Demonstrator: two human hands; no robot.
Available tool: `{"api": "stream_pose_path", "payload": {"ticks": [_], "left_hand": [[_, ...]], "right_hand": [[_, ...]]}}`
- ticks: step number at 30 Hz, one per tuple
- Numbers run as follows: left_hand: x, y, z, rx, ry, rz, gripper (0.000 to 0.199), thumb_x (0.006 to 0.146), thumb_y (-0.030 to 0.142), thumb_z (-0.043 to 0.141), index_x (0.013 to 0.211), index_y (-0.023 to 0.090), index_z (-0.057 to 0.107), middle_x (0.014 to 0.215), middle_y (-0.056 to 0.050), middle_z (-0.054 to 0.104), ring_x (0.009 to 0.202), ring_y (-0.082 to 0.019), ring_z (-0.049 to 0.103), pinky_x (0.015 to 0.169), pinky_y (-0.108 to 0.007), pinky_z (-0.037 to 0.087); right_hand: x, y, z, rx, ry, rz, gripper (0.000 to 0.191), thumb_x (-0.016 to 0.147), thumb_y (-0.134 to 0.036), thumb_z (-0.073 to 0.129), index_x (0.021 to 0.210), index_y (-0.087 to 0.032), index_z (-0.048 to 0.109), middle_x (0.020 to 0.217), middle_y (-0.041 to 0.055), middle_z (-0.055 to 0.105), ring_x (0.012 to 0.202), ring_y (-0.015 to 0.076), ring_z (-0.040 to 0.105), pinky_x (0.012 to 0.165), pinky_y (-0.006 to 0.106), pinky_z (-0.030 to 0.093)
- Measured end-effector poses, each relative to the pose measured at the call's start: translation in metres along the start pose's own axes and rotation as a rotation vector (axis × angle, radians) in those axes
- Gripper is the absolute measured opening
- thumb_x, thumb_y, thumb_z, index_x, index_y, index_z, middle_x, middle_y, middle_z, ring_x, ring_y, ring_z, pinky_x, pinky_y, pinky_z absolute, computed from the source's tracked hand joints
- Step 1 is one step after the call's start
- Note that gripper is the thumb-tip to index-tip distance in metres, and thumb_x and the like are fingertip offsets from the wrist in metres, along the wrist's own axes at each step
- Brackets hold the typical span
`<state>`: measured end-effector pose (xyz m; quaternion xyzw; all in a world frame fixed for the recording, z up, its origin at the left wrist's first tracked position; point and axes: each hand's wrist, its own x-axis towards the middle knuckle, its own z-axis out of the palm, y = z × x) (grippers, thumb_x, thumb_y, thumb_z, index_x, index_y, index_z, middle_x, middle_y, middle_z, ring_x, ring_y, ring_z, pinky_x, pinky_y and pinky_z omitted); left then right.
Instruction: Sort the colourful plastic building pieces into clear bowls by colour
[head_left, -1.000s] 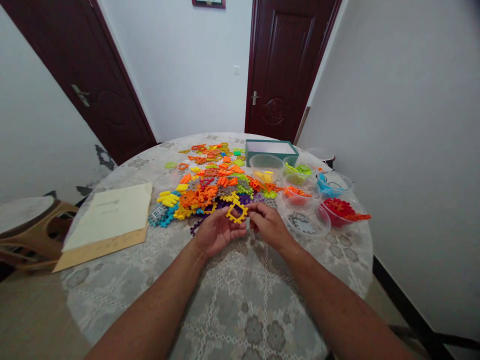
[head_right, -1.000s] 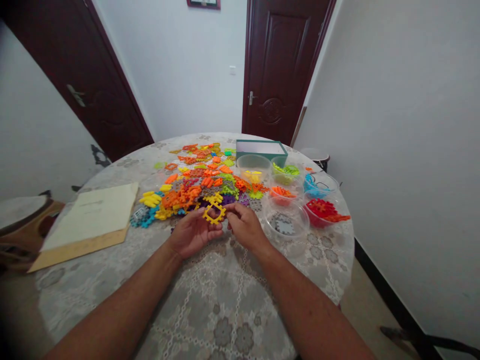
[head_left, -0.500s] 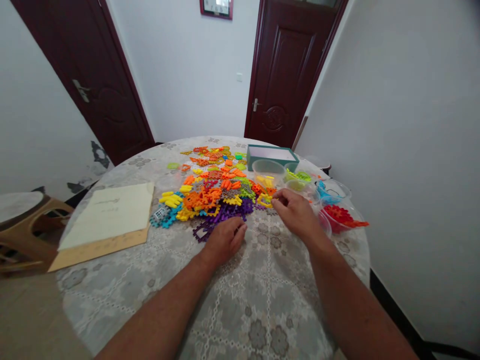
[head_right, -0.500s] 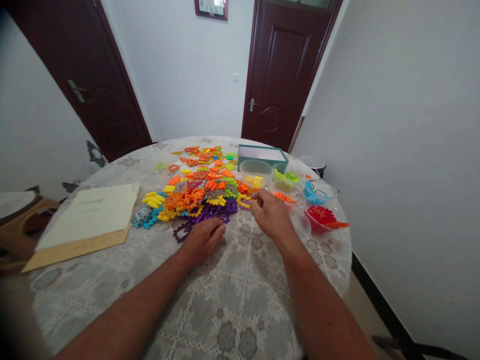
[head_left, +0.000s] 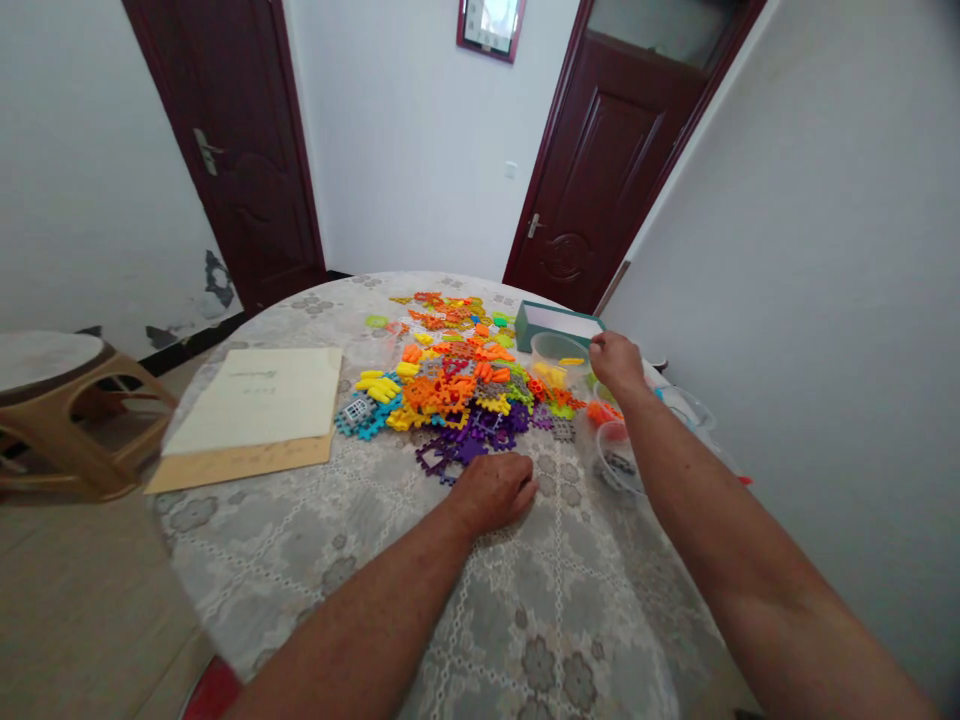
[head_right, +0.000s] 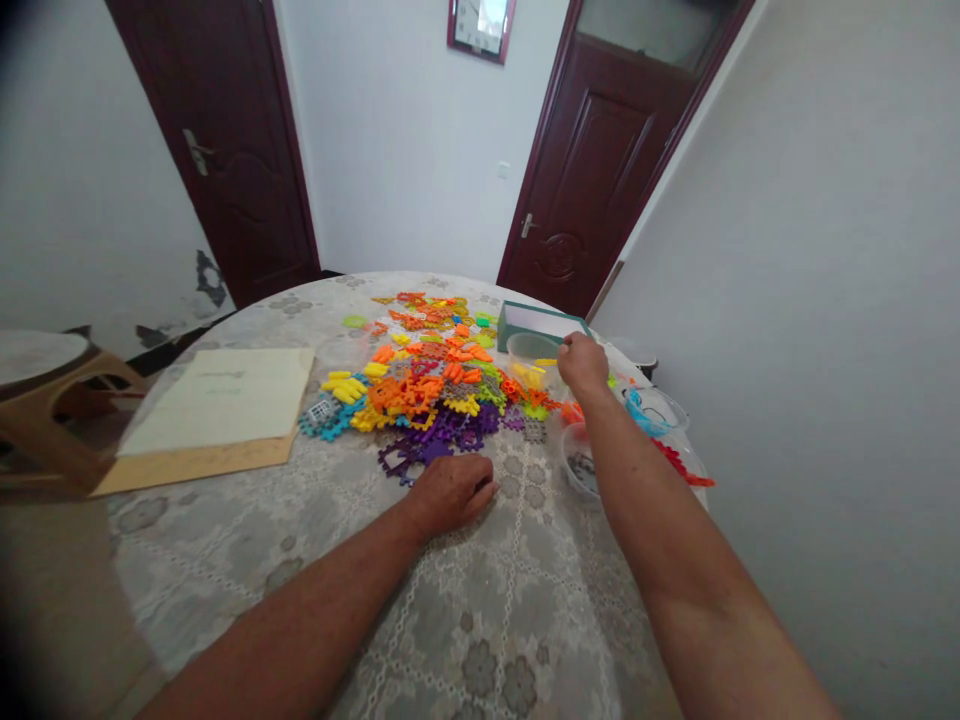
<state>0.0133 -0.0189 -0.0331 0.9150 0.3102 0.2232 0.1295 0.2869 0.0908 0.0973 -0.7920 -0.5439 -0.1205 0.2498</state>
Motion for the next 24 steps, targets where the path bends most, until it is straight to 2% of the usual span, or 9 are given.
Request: {"api": "stream_pose_path", "payload": {"ticks": [3,5,7,9,11,14,16,21,24], "left_hand": [[0.001,0.003,0.0,-0.007,0.005,-0.003,0.017,0.098,0.035,0.056,0.094,0.021,0.065,0.094,-0.009,0.073,0.087,-0.025,0.07,0.074,-0.034,0.052],[0.001,0.004,0.001,-0.012,0.007,-0.005,0.018,0.098,0.035,0.055,0.095,0.021,0.066,0.095,-0.01,0.074,0.087,-0.026,0.071,0.075,-0.036,0.053],[0.001,0.004,0.003,-0.016,0.013,-0.008,0.02,0.098,0.035,0.054,0.098,0.02,0.066,0.098,-0.012,0.074,0.088,-0.027,0.072,0.076,-0.038,0.054],[0.001,0.004,0.004,-0.019,0.018,-0.008,0.021,0.098,0.034,0.053,0.101,0.019,0.067,0.1,-0.013,0.075,0.089,-0.029,0.072,0.077,-0.039,0.054],[0.0,0.005,0.006,-0.022,0.021,-0.006,0.021,0.097,0.032,0.053,0.103,0.018,0.067,0.101,-0.014,0.075,0.09,-0.029,0.073,0.076,-0.04,0.054],[0.0,0.007,0.006,-0.003,0.061,-0.019,0.03,0.096,0.03,0.053,0.119,0.015,0.065,0.106,-0.015,0.075,0.092,-0.029,0.073,0.074,-0.04,0.053],[0.0,0.008,0.005,0.028,0.109,-0.05,0.035,0.096,0.029,0.053,0.126,0.014,0.063,0.104,-0.014,0.075,0.09,-0.028,0.072,0.073,-0.039,0.052],[0.0,0.005,-0.005,0.107,0.18,-0.17,0.025,0.101,0.028,0.045,0.107,0.017,0.067,0.098,-0.013,0.071,0.094,-0.03,0.067,0.08,-0.044,0.048],[-0.001,0.0,-0.012,0.202,0.225,-0.282,0.018,0.098,0.027,0.051,0.102,0.018,0.066,0.099,-0.013,0.069,0.102,-0.033,0.063,0.084,-0.046,0.045]], "right_hand": [[-0.035,-0.015,0.008,0.152,-0.01,-0.105,0.031,0.093,-0.025,0.053,0.112,-0.017,0.077,0.108,0.0126,0.078,0.098,0.0255,0.069,0.091,0.036,0.051],[-0.071,-0.026,0.018,0.275,-0.075,-0.192,0.029,0.094,-0.028,0.053,0.108,-0.019,0.077,0.105,0.0101,0.078,0.096,0.0247,0.07,0.091,0.037,0.053],[-0.108,-0.034,0.033,0.311,-0.116,-0.254,0.03,0.094,-0.025,0.051,0.109,-0.019,0.076,0.11,0.0103,0.077,0.103,0.0248,0.07,0.097,0.039,0.052],[-0.138,-0.036,0.05,0.316,-0.11,-0.267,0.035,0.092,-0.02,0.049,0.119,-0.017,0.073,0.12,0.0127,0.074,0.114,0.0256,0.067,0.106,0.042,0.049],[-0.157,-0.033,0.066,0.345,-0.114,-0.28,0.044,0.091,-0.018,0.05,0.132,-0.015,0.066,0.131,0.0153,0.069,0.125,0.0263,0.062,0.113,0.045,0.045],[-0.166,-0.026,0.082,0.413,-0.181,-0.362,0.058,0.088,-0.019,0.054,0.146,-0.012,0.055,0.146,0.018,0.059,0.137,0.028,0.054,0.119,0.047,0.039],[-0.164,-0.022,0.087,0.44,-0.23,-0.39,0.062,0.087,-0.021,0.057,0.148,-0.013,0.053,0.148,0.0179,0.057,0.137,0.0291,0.053,0.119,0.048,0.039],[-0.159,-0.016,0.082,0.488,-0.309,-0.38,0.051,0.082,-0.018,0.061,0.132,-0.018,0.065,0.122,0.0118,0.069,0.111,0.0271,0.065,0.103,0.044,0.05],[-0.161,-0.011,0.076,0.5,-0.378,-0.442,0.039,0.079,-0.015,0.062,0.117,-0.021,0.069,0.112,0.0078,0.071,0.104,0.0252,0.065,0.098,0.041,0.051]]}}
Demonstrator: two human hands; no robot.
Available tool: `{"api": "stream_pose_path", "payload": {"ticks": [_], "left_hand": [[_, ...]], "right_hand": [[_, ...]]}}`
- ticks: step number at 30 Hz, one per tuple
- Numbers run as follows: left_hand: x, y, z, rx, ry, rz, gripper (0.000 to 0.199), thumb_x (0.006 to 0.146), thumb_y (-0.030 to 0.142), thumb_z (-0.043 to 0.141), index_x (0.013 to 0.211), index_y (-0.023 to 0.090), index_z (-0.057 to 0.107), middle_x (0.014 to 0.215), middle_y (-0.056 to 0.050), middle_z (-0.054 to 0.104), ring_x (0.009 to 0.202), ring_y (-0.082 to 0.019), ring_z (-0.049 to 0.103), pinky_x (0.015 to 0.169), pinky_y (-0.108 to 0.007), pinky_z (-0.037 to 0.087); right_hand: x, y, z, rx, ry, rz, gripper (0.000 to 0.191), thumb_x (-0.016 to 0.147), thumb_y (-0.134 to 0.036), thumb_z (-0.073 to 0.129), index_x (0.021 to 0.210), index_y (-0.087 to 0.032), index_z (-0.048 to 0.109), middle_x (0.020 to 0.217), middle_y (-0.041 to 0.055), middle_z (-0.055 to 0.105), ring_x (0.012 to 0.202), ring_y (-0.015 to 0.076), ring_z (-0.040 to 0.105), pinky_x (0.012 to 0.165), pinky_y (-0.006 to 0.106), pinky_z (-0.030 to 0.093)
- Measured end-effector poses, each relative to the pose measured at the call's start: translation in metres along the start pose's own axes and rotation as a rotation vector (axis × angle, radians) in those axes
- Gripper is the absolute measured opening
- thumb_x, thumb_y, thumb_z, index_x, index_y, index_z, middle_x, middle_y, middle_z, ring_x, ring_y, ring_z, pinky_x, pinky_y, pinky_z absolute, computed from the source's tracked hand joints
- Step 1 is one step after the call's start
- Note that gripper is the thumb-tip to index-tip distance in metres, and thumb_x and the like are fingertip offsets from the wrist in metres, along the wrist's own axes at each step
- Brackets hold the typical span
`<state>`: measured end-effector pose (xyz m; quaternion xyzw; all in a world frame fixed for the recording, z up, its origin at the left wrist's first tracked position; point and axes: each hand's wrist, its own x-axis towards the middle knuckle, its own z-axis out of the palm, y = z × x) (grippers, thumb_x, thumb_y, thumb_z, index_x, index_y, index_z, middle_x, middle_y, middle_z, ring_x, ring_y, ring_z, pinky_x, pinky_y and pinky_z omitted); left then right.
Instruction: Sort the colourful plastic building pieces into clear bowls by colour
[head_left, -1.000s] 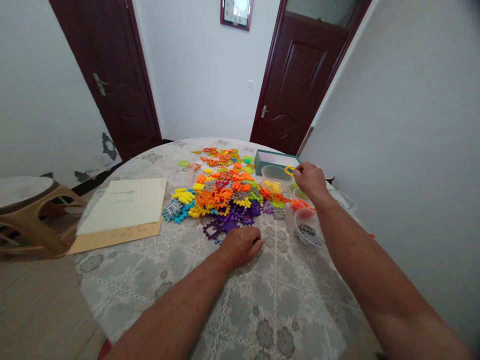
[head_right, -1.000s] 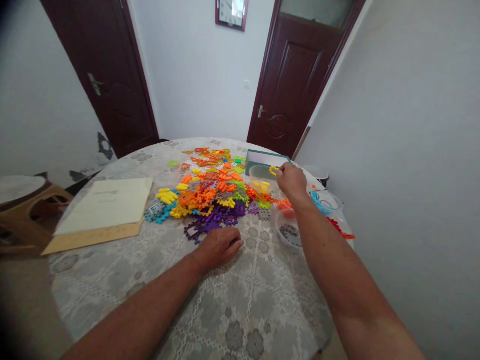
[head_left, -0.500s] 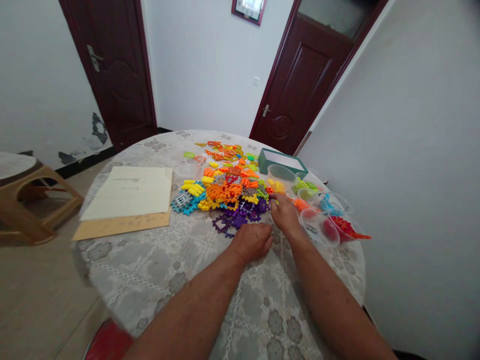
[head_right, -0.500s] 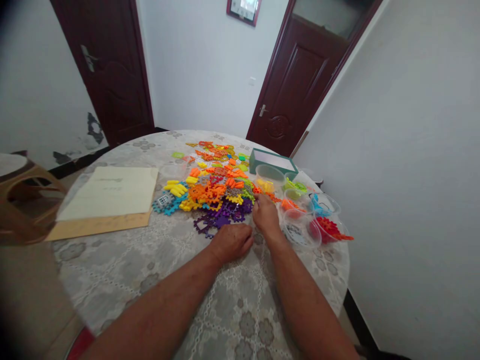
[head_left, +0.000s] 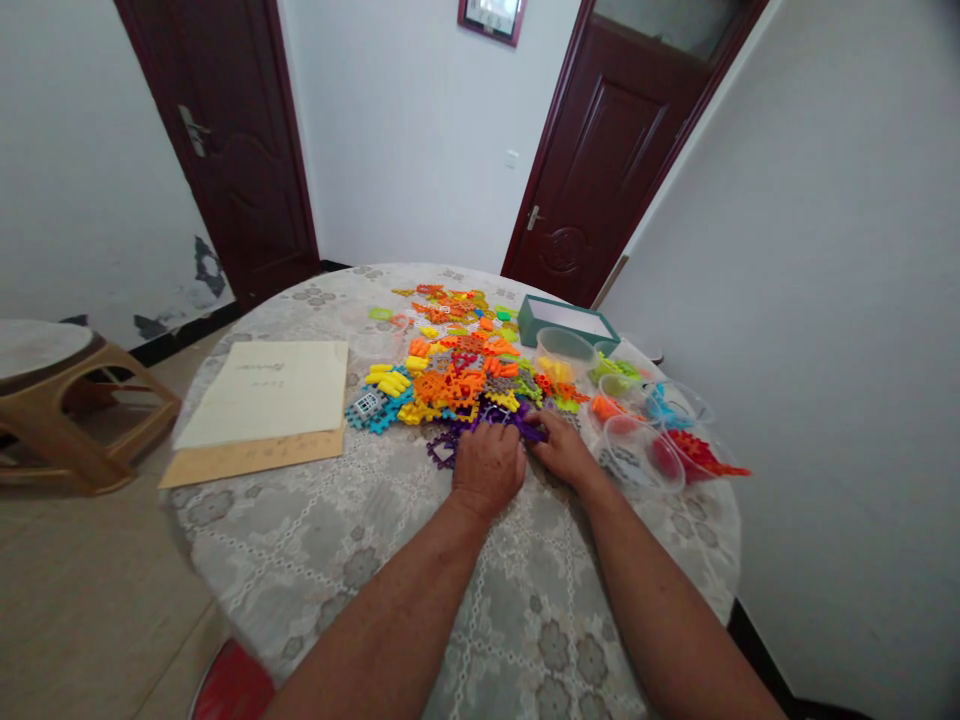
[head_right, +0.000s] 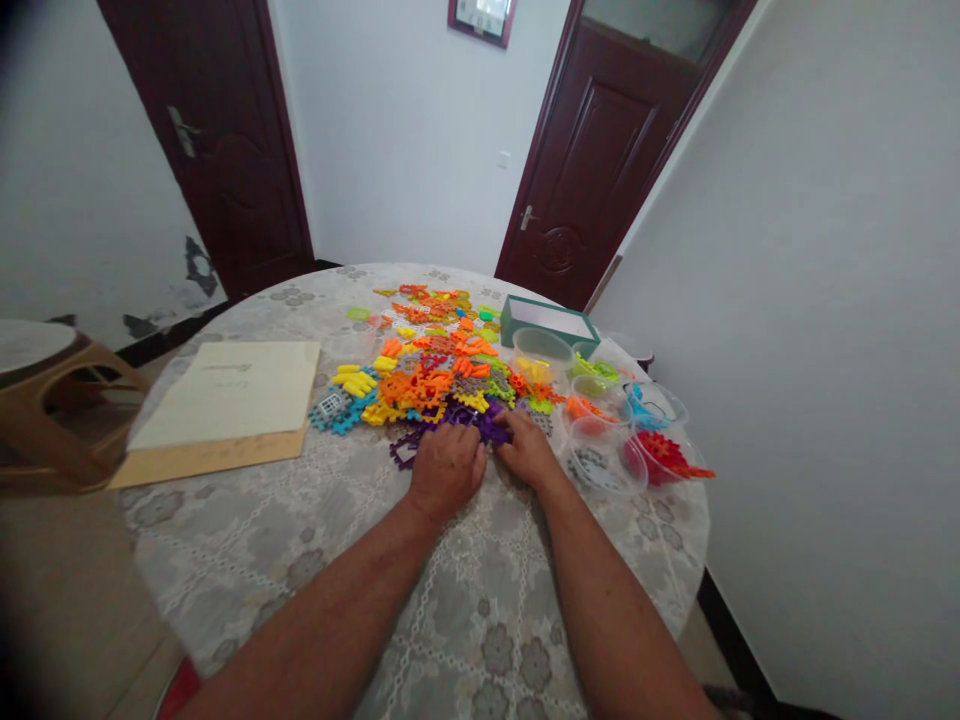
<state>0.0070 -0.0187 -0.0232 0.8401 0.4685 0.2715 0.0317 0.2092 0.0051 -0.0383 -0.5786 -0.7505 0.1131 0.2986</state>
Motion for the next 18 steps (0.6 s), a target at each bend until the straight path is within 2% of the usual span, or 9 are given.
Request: {"api": "stream_pose_path", "payload": {"ticks": [3,6,9,14,18], "left_hand": [[0.0,-0.005,-0.002,0.081,0.0,-0.062,0.013,0.094,0.026,0.059,0.102,0.019,0.066,0.102,-0.013,0.067,0.105,-0.034,0.059,0.085,-0.047,0.043],[-0.001,-0.006,-0.002,0.112,-0.007,-0.053,0.015,0.092,0.028,0.061,0.103,0.019,0.067,0.106,-0.014,0.065,0.109,-0.035,0.056,0.087,-0.049,0.04],[0.0,-0.005,-0.002,0.12,-0.019,-0.031,0.016,0.092,0.03,0.061,0.102,0.02,0.068,0.108,-0.014,0.064,0.111,-0.036,0.054,0.088,-0.05,0.039],[0.0,-0.005,-0.007,0.147,-0.1,0.02,0.014,0.092,0.029,0.059,0.1,0.022,0.067,0.107,-0.014,0.065,0.11,-0.035,0.053,0.087,-0.049,0.039],[-0.001,-0.005,-0.014,0.188,-0.143,0.074,0.023,0.089,0.033,0.063,0.108,0.021,0.066,0.113,-0.014,0.064,0.112,-0.036,0.053,0.089,-0.049,0.039]], "right_hand": [[-0.003,0.0,0.0,0.01,-0.01,-0.028,0.036,0.081,-0.014,0.063,0.115,-0.02,0.069,0.109,0.0076,0.07,0.104,0.0245,0.065,0.098,0.039,0.051],[-0.001,-0.001,0.004,-0.004,0.038,-0.04,0.044,0.082,-0.011,0.062,0.126,-0.018,0.066,0.122,0.0113,0.066,0.116,0.0252,0.061,0.105,0.04,0.047],[0.001,-0.004,0.005,-0.028,-0.003,-0.047,0.045,0.082,-0.005,0.061,0.125,-0.018,0.066,0.125,0.0115,0.066,0.12,0.0247,0.059,0.108,0.039,0.044],[-0.005,-0.012,-0.012,0.012,-0.147,-0.037,0.028,0.079,-0.004,0.064,0.102,-0.019,0.07,0.102,0.0061,0.07,0.099,0.0221,0.063,0.091,0.033,0.047],[-0.012,-0.015,-0.028,0.094,-0.237,0.03,0.026,0.077,-0.006,0.064,0.097,-0.02,0.07,0.096,0.0033,0.073,0.088,0.0197,0.062,0.081,0.028,0.045]]}}
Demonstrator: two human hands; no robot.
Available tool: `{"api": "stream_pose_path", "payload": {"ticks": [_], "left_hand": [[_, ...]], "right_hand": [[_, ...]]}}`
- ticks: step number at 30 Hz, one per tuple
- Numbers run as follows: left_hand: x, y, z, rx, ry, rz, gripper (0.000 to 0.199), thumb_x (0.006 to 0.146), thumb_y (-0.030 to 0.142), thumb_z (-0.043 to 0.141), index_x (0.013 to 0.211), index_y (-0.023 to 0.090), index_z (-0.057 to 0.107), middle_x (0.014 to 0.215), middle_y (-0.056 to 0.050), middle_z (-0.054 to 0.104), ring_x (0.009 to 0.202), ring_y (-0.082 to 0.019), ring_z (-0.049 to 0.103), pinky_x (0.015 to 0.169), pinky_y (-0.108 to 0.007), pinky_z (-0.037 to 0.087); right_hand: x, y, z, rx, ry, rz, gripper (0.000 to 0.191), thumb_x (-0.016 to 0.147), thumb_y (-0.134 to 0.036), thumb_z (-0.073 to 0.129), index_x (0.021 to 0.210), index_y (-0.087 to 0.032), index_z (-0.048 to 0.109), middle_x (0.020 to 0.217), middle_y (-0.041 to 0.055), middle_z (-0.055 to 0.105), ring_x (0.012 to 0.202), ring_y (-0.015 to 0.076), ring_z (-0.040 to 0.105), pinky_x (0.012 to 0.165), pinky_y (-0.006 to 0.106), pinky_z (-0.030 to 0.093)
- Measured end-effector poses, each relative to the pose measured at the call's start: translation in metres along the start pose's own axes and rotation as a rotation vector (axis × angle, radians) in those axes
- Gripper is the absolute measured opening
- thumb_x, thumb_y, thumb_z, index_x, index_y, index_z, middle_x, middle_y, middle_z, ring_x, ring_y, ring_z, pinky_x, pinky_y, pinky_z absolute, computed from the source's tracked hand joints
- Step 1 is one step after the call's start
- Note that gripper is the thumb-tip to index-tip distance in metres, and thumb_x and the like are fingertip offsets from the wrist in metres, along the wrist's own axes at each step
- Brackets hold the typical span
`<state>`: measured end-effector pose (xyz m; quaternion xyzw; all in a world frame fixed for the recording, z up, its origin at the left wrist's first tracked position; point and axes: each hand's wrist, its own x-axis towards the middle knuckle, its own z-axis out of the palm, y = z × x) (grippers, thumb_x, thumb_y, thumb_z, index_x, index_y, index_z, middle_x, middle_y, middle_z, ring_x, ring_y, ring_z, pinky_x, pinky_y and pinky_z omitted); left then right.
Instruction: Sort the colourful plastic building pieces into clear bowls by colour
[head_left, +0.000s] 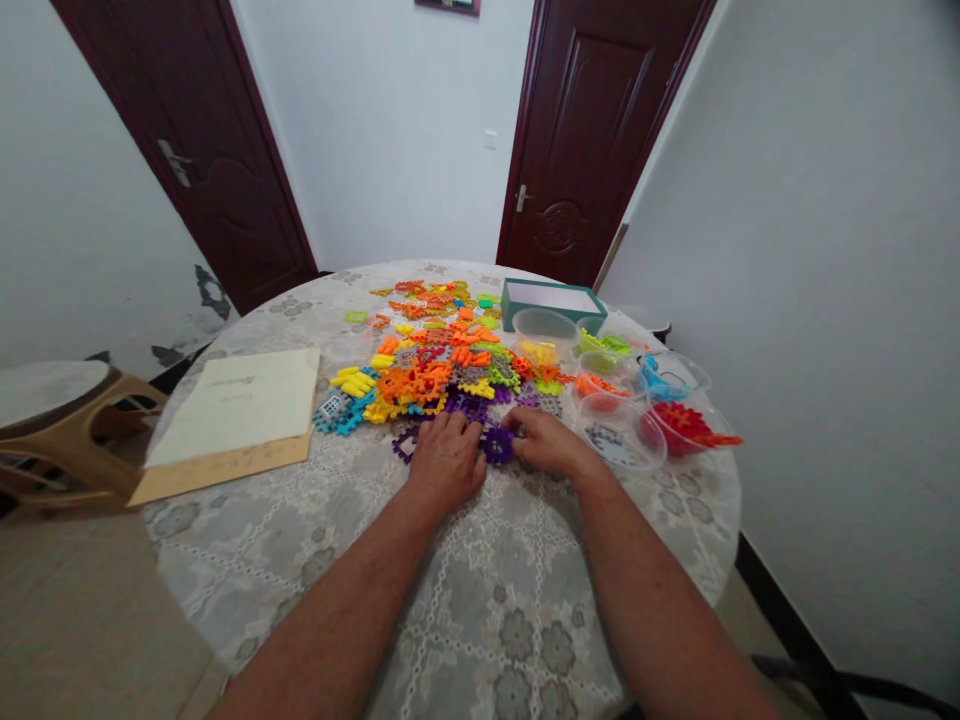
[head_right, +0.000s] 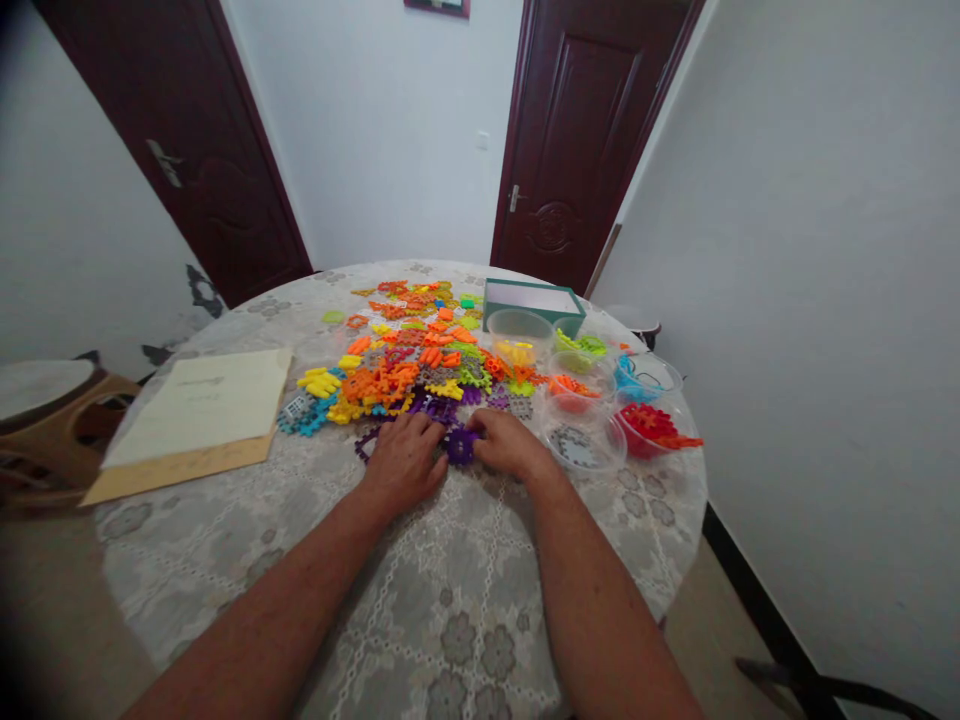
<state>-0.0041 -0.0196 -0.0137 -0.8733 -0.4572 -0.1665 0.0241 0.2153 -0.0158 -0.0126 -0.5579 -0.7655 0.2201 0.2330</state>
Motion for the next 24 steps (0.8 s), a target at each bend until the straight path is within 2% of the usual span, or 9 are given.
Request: {"api": "stream_pose_path", "payload": {"ticks": [2,5,8,11,16,20,22,24], "left_hand": [[0.0,-0.001,-0.002,0.006,-0.019,0.012,0.025,0.089,0.035,0.063,0.109,0.021,0.066,0.115,-0.014,0.063,0.113,-0.036,0.053,0.089,-0.049,0.04],[0.0,-0.002,-0.004,0.008,-0.043,0.019,0.025,0.089,0.037,0.064,0.108,0.021,0.066,0.116,-0.015,0.063,0.114,-0.036,0.053,0.089,-0.048,0.04],[0.0,-0.003,-0.004,0.0,-0.051,0.022,0.025,0.089,0.038,0.064,0.106,0.02,0.066,0.115,-0.015,0.063,0.114,-0.035,0.054,0.089,-0.048,0.039],[-0.001,-0.003,-0.003,-0.016,-0.041,0.035,0.022,0.089,0.039,0.064,0.102,0.021,0.066,0.115,-0.014,0.063,0.113,-0.034,0.054,0.09,-0.047,0.039],[-0.001,-0.003,-0.002,-0.023,-0.045,0.055,0.024,0.088,0.041,0.065,0.102,0.021,0.064,0.114,-0.013,0.063,0.111,-0.033,0.055,0.09,-0.046,0.039],[-0.001,-0.002,-0.003,-0.02,-0.059,0.05,0.023,0.087,0.038,0.065,0.103,0.021,0.064,0.113,-0.014,0.063,0.111,-0.033,0.054,0.092,-0.047,0.039],[-0.001,-0.002,-0.004,-0.03,-0.064,0.038,0.024,0.087,0.037,0.065,0.105,0.022,0.063,0.114,-0.014,0.063,0.112,-0.034,0.054,0.093,-0.048,0.039],[-0.002,-0.002,-0.004,-0.038,-0.06,0.02,0.027,0.087,0.037,0.066,0.109,0.022,0.062,0.115,-0.014,0.063,0.113,-0.035,0.053,0.093,-0.048,0.04]], "right_hand": [[-0.002,-0.002,-0.003,0.038,0.022,0.049,0.021,0.08,-0.009,0.062,0.096,-0.02,0.07,0.094,0.0023,0.073,0.084,0.0185,0.062,0.077,0.027,0.045],[0.001,-0.008,-0.002,0.023,0.132,0.087,0.013,0.086,-0.014,0.056,0.091,-0.02,0.066,0.091,0.0026,0.071,0.083,0.0185,0.061,0.076,0.027,0.043],[0.004,-0.011,0.002,-0.014,0.216,0.112,0.016,0.091,-0.015,0.047,0.089,-0.019,0.063,0.088,0.004,0.069,0.084,0.0195,0.061,0.076,0.028,0.043],[0.005,-0.01,0.004,-0.044,0.22,0.138,0.021,0.091,-0.014,0.044,0.092,-0.018,0.065,0.09,0.0068,0.07,0.086,0.0213,0.062,0.081,0.03,0.046],[0.003,-0.005,0.006,-0.027,0.204,0.094,0.037,0.093,-0.015,0.044,0.122,-0.017,0.066,0.117,0.0115,0.073,0.107,0.0233,0.066,0.097,0.033,0.048],[0.004,-0.008,0.011,-0.052,0.144,0.142,0.036,0.091,-0.016,0.053,0.124,-0.018,0.068,0.12,0.0121,0.074,0.11,0.0255,0.068,0.099,0.034,0.048],[0.005,-0.01,0.012,-0.06,0.176,0.15,0.037,0.088,-0.014,0.057,0.123,-0.017,0.068,0.118,0.0124,0.074,0.109,0.0261,0.067,0.1,0.035,0.048],[0.006,-0.012,0.009,-0.053,0.268,0.148,0.038,0.086,-0.012,0.057,0.122,-0.018,0.068,0.118,0.0126,0.073,0.109,0.026,0.066,0.101,0.037,0.047]]}}
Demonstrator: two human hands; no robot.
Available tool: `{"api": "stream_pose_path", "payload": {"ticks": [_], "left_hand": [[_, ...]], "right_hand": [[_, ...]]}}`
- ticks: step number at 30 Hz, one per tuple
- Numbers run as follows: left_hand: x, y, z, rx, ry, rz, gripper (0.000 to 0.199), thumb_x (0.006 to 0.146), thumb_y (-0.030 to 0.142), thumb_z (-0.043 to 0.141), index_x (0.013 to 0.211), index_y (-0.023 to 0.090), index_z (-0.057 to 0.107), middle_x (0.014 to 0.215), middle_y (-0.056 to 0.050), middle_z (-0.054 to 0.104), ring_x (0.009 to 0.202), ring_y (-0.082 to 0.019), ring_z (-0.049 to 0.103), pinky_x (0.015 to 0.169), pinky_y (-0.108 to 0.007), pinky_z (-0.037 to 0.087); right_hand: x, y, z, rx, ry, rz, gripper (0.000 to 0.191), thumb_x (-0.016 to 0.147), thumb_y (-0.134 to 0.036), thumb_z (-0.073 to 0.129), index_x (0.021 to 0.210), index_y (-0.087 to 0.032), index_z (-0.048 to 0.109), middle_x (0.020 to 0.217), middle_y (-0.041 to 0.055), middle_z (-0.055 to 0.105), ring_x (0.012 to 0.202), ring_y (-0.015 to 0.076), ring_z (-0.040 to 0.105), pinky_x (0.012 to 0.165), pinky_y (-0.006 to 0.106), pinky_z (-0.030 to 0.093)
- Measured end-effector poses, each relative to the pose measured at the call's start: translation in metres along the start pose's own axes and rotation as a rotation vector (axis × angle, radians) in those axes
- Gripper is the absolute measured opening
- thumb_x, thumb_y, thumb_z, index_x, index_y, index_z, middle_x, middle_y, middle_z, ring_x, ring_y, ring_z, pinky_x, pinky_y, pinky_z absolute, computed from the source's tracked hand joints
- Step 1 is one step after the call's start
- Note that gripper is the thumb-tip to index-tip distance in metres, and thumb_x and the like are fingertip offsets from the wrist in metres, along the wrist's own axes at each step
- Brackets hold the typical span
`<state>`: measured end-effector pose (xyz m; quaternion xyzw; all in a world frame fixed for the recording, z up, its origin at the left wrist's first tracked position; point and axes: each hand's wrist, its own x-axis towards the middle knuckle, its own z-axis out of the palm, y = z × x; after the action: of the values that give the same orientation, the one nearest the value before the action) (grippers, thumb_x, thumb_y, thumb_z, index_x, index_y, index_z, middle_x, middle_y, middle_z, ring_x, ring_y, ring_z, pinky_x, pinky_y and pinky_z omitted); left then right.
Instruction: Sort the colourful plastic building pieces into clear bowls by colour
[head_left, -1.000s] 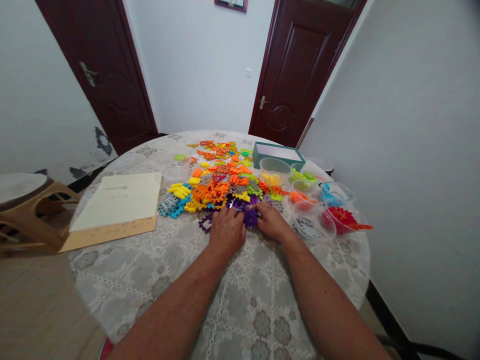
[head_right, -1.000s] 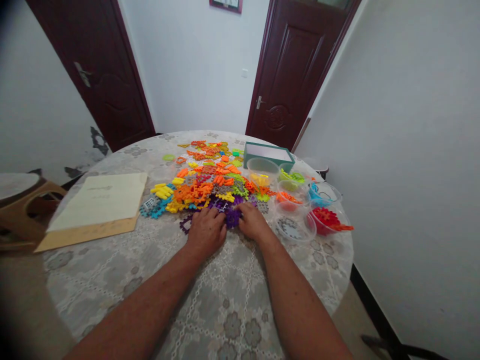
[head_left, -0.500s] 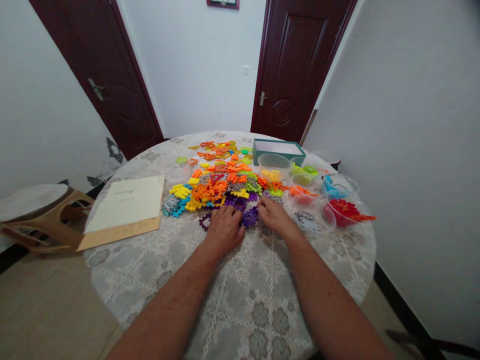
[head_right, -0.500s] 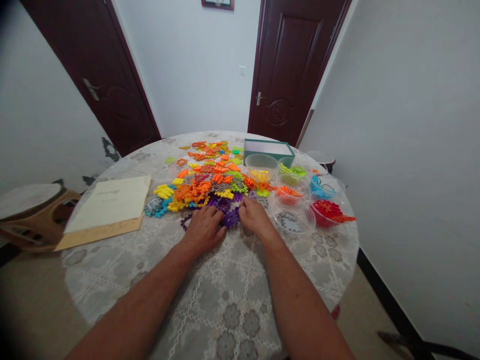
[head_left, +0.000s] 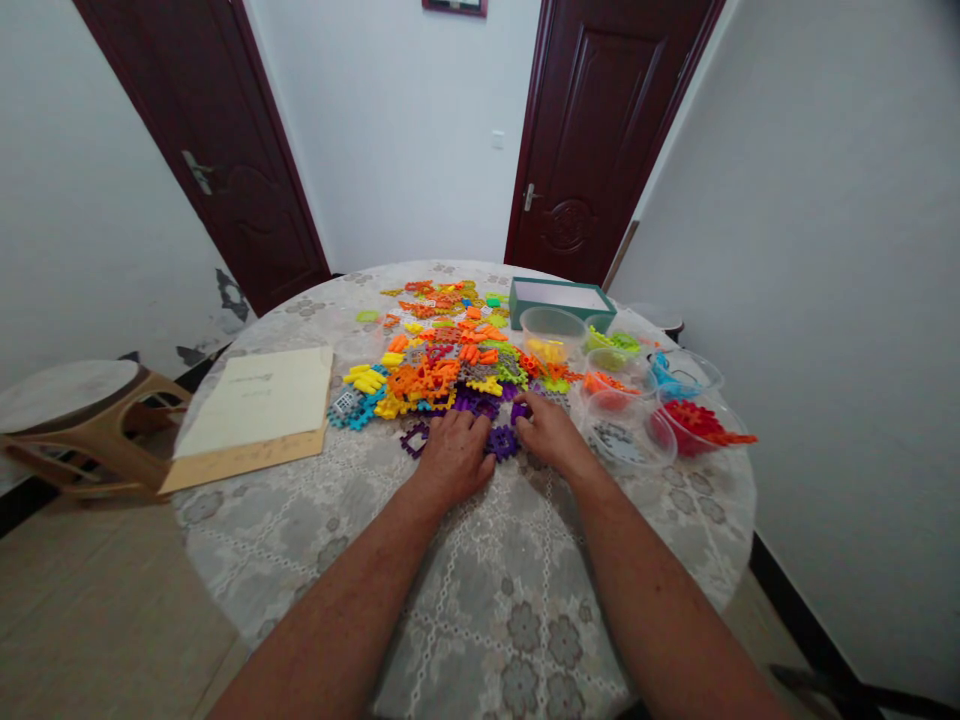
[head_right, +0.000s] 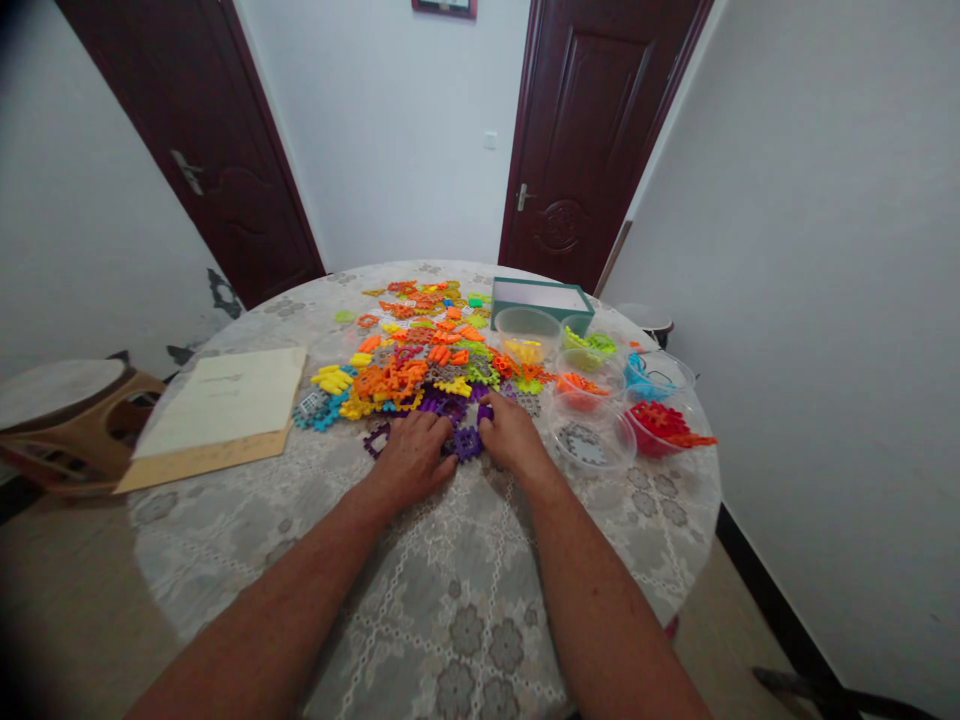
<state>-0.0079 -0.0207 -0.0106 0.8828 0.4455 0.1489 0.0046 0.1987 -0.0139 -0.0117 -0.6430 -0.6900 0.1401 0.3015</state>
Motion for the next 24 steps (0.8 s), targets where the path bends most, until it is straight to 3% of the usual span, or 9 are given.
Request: {"api": "stream_pose_path", "payload": {"ticks": [3,8,14,17,20,24], "left_hand": [[-0.001,0.0,0.0,-0.003,0.008,-0.022,0.031,0.087,0.037,0.066,0.113,0.022,0.061,0.115,-0.015,0.063,0.112,-0.035,0.053,0.093,-0.049,0.04],[0.001,-0.001,0.001,-0.007,0.016,-0.023,0.031,0.087,0.037,0.068,0.113,0.022,0.06,0.116,-0.014,0.062,0.112,-0.035,0.054,0.094,-0.048,0.041],[0.004,-0.003,0.002,-0.039,0.025,-0.017,0.027,0.087,0.032,0.069,0.11,0.022,0.059,0.116,-0.012,0.059,0.11,-0.031,0.056,0.092,-0.045,0.043],[0.005,-0.004,0.002,-0.127,0.067,-0.003,0.025,0.087,0.025,0.067,0.11,0.022,0.058,0.116,-0.01,0.056,0.109,-0.029,0.057,0.089,-0.041,0.047],[0.006,-0.006,0.005,-0.299,0.151,-0.011,0.024,0.087,0.018,0.064,0.109,0.023,0.057,0.115,-0.008,0.053,0.105,-0.024,0.058,0.091,-0.036,0.049],[0.007,-0.009,0.011,-0.486,0.256,-0.03,0.024,0.087,0.011,0.058,0.107,0.023,0.056,0.11,-0.006,0.054,0.106,-0.021,0.058,0.097,-0.035,0.05]], "right_hand": [[0.001,-0.003,-0.006,0.095,0.062,0.018,0.038,0.084,-0.012,0.057,0.119,-0.02,0.069,0.115,0.0106,0.073,0.105,0.0249,0.066,0.098,0.037,0.049],[0.0,-0.001,-0.002,0.219,-0.22,-0.063,0.032,0.082,-0.008,0.058,0.104,-0.023,0.076,0.106,0.0049,0.077,0.098,0.0233,0.069,0.094,0.037,0.052],[-0.001,0.006,0.003,0.22,-0.23,-0.124,0.037,0.08,-0.006,0.064,0.109,-0.025,0.076,0.117,0.0072,0.076,0.11,0.0255,0.068,0.102,0.041,0.049],[-0.002,0.006,-0.002,0.264,-0.275,-0.066,0.031,0.079,-0.008,0.065,0.105,-0.023,0.074,0.108,0.0065,0.076,0.097,0.0227,0.069,0.088,0.034,0.053],[-0.004,0.004,-0.006,0.314,-0.317,0.035,0.019,0.08,-0.014,0.065,0.097,-0.022,0.069,0.089,0.0026,0.073,0.077,0.0183,0.065,0.068,0.027,0.049],[-0.004,0.002,-0.007,0.429,-0.351,0.056,0.017,0.078,-0.016,0.063,0.094,-0.022,0.063,0.081,-0.0007,0.068,0.068,0.0146,0.058,0.06,0.024,0.042]]}}
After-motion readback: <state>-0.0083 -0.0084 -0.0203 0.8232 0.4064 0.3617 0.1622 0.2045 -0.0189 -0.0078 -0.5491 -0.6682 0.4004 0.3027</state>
